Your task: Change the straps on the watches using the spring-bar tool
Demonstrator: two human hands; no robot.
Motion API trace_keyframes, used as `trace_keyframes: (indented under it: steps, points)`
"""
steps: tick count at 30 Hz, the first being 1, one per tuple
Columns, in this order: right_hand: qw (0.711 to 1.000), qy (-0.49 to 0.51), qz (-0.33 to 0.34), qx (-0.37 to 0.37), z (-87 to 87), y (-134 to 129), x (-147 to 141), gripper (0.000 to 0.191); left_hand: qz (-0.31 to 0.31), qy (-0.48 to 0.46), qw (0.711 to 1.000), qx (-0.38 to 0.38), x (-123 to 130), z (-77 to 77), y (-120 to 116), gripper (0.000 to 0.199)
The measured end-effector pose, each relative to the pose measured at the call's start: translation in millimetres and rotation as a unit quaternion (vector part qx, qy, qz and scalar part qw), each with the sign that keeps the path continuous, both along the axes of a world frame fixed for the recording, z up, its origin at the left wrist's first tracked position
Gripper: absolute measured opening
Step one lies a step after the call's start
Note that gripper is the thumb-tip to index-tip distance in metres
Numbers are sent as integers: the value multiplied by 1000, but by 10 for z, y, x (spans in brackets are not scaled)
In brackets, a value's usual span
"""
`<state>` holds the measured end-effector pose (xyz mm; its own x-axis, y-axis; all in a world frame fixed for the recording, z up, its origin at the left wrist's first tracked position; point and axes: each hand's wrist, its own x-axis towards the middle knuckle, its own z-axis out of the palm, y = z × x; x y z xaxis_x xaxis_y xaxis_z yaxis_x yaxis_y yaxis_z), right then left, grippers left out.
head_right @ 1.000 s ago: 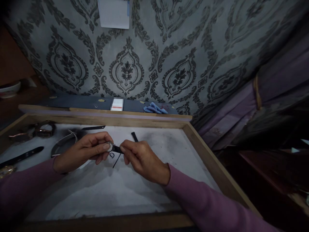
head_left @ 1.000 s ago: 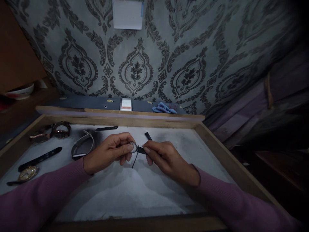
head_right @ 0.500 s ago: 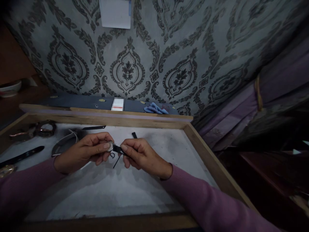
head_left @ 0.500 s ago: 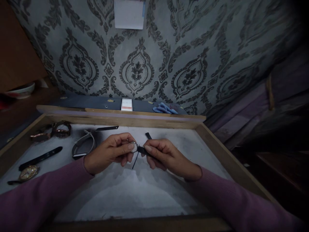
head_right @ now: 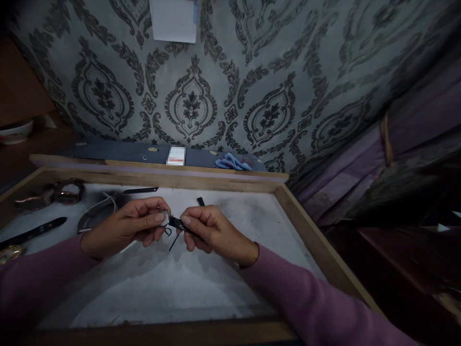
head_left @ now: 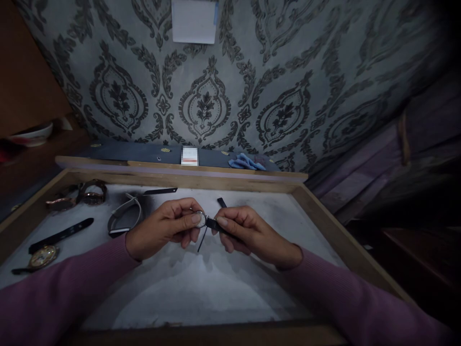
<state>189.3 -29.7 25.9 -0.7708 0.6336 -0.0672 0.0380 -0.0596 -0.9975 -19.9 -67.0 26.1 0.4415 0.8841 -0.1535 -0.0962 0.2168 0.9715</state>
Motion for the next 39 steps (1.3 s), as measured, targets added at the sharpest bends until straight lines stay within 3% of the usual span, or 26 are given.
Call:
trace_keyframes:
  steps: [8,16,39]
  points:
    - [997,23,17,-76,-42,29,-1,35,1,-6,1000,-1,15,15,-4,32]
    - [994,41,29,-97,-44,44,2,32,1,-10,1000,-5,9,13,-10,30]
    - [1000,-14,6,-6,55,4,6,35,-1,18,999,46,5,31,-20,25]
